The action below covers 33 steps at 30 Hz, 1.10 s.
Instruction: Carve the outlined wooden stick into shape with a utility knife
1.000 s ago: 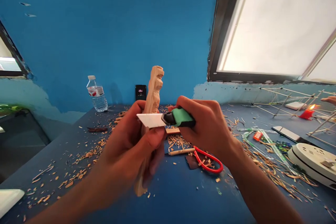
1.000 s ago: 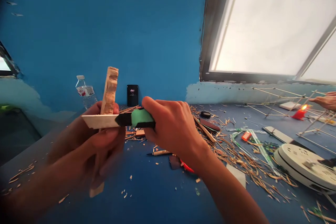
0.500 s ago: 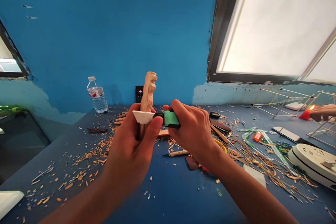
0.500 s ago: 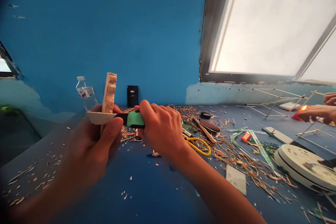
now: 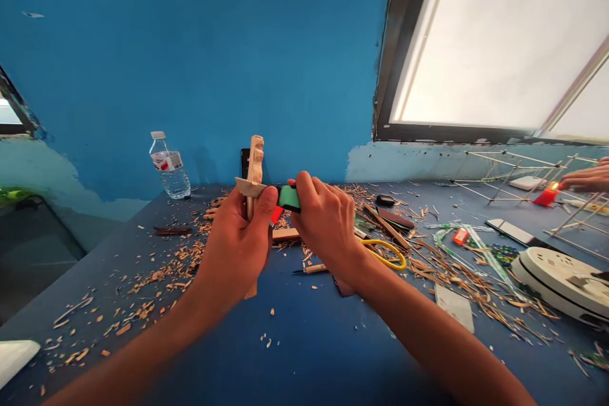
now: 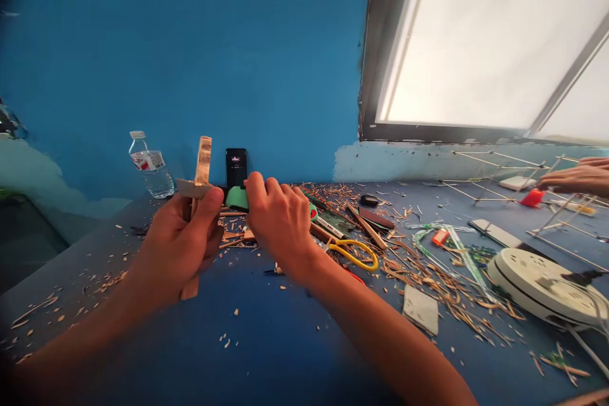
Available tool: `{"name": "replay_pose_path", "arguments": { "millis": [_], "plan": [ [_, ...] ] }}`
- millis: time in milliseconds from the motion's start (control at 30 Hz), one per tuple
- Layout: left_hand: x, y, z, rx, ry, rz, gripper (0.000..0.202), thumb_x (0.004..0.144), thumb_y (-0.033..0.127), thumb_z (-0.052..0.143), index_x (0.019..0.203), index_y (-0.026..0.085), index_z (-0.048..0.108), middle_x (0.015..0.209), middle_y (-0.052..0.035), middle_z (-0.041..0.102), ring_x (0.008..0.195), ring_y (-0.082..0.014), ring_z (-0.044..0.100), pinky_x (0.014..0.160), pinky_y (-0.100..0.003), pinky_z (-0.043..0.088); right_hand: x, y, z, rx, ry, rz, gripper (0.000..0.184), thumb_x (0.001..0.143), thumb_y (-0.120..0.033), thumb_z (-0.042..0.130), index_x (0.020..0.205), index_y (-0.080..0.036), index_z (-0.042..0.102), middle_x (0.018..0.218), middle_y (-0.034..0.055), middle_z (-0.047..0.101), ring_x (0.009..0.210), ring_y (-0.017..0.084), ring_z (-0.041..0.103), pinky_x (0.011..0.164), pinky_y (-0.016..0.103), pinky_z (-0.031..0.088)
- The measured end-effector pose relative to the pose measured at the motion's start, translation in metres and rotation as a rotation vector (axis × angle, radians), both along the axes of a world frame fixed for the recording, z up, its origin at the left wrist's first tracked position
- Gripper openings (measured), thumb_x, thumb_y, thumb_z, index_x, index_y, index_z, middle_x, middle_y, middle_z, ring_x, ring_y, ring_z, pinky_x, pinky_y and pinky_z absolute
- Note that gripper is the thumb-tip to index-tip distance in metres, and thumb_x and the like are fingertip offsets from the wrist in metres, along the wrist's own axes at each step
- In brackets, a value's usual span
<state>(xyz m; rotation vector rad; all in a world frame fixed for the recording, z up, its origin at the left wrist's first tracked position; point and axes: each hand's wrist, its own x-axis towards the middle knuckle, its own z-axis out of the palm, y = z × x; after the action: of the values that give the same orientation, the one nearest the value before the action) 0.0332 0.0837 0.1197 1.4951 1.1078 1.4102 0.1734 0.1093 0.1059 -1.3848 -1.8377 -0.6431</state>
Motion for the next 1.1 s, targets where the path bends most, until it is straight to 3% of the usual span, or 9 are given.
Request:
{"name": "replay_pose_path", "arguments": {
  "millis": [133, 267, 400, 533, 667, 767, 967, 1067, 1100],
  "plan": [
    [0.000, -0.003, 0.006, -0.051, -0.043, -0.036, 0.043, 0.098, 0.057, 0.064, 0.078, 0.025, 0.042, 0.047, 0.0118, 0.030, 0.034, -0.0061, 0.027, 0.029, -0.015, 0.023, 0.006, 0.002, 0.003, -0.024, -0.009, 0.027, 0.010, 0.096, -0.017, 0.053, 0.102, -0.020, 0.059, 0.086, 0.0047, 0.072, 0.065, 0.017, 0.059, 0.059, 0.036, 0.018],
    [-0.004, -0.007, 0.011, -0.093, -0.070, -0.103, 0.031, 0.094, 0.049, 0.073, 0.091, 0.028, 0.050, 0.046, 0.0131, 0.033, 0.033, -0.0064, 0.027, 0.028, -0.014, 0.024, 0.021, 0.000, 0.014, -0.065, -0.068, 0.140, 0.011, 0.088, -0.023, 0.057, 0.099, -0.023, 0.057, 0.084, 0.0005, 0.071, 0.063, 0.015, 0.055, 0.057, 0.034, 0.018],
    [-0.007, -0.011, 0.012, -0.051, -0.049, -0.172, 0.027, 0.092, 0.047, 0.074, 0.099, 0.029, 0.054, 0.048, 0.0132, 0.032, 0.034, -0.0052, 0.026, 0.029, -0.012, 0.023, 0.031, -0.009, 0.027, -0.096, -0.092, 0.192, 0.013, 0.080, -0.020, 0.057, 0.093, -0.024, 0.055, 0.075, -0.0013, 0.067, 0.059, 0.014, 0.048, 0.057, 0.033, 0.019],
    [-0.007, -0.015, 0.006, 0.014, 0.005, -0.147, 0.030, 0.093, 0.053, 0.072, 0.100, 0.029, 0.056, 0.051, 0.0127, 0.029, 0.035, -0.0047, 0.025, 0.030, -0.012, 0.023, 0.029, -0.018, 0.032, -0.130, -0.101, 0.179, 0.009, 0.081, -0.021, 0.057, 0.090, -0.024, 0.055, 0.070, -0.0022, 0.064, 0.057, 0.014, 0.045, 0.057, 0.033, 0.019],
    [-0.002, -0.013, 0.004, -0.081, -0.068, -0.111, 0.038, 0.094, 0.052, 0.072, 0.085, 0.025, 0.048, 0.049, 0.0118, 0.029, 0.036, -0.0052, 0.028, 0.030, -0.013, 0.024, 0.020, -0.018, 0.027, -0.158, -0.072, 0.014, 0.014, 0.084, -0.021, 0.063, 0.097, -0.023, 0.059, 0.079, 0.0002, 0.071, 0.059, 0.015, 0.052, 0.058, 0.034, 0.016],
    [0.004, -0.007, 0.003, -0.159, -0.115, -0.116, 0.037, 0.100, 0.046, 0.064, 0.081, 0.025, 0.041, 0.049, 0.0121, 0.026, 0.035, -0.0059, 0.024, 0.029, -0.014, 0.022, 0.012, -0.012, 0.018, -0.169, -0.033, -0.033, 0.017, 0.084, -0.017, 0.066, 0.100, -0.022, 0.061, 0.082, 0.0028, 0.073, 0.064, 0.017, 0.057, 0.060, 0.035, 0.015],
    [0.011, 0.005, -0.004, -0.247, -0.139, -0.153, 0.030, 0.105, 0.046, 0.054, 0.087, 0.027, 0.038, 0.059, 0.0118, 0.023, 0.039, -0.0059, 0.018, 0.030, -0.012, 0.016, 0.010, 0.012, 0.000, -0.189, 0.091, 0.032, 0.014, 0.089, -0.011, 0.061, 0.100, -0.020, 0.062, 0.087, 0.0080, 0.072, 0.071, 0.018, 0.057, 0.063, 0.035, 0.023],
    [0.004, 0.012, -0.002, -0.248, -0.087, -0.215, 0.032, 0.101, 0.052, 0.058, 0.090, 0.027, 0.041, 0.062, 0.0112, 0.030, 0.039, -0.0053, 0.020, 0.030, -0.013, 0.020, 0.020, 0.030, -0.002, -0.216, 0.220, 0.125, 0.002, 0.095, -0.021, 0.061, 0.097, -0.021, 0.060, 0.079, 0.0041, 0.067, 0.066, 0.016, 0.051, 0.062, 0.032, 0.027],
    [-0.001, 0.015, 0.000, -0.250, -0.058, -0.247, 0.033, 0.100, 0.057, 0.057, 0.092, 0.028, 0.044, 0.062, 0.0108, 0.033, 0.039, -0.0054, 0.021, 0.030, -0.013, 0.021, 0.025, 0.035, -0.001, -0.232, 0.268, 0.174, 0.007, 0.099, -0.027, 0.057, 0.096, -0.021, 0.059, 0.075, 0.0022, 0.063, 0.065, 0.015, 0.049, 0.061, 0.031, 0.029]
  ]
}}
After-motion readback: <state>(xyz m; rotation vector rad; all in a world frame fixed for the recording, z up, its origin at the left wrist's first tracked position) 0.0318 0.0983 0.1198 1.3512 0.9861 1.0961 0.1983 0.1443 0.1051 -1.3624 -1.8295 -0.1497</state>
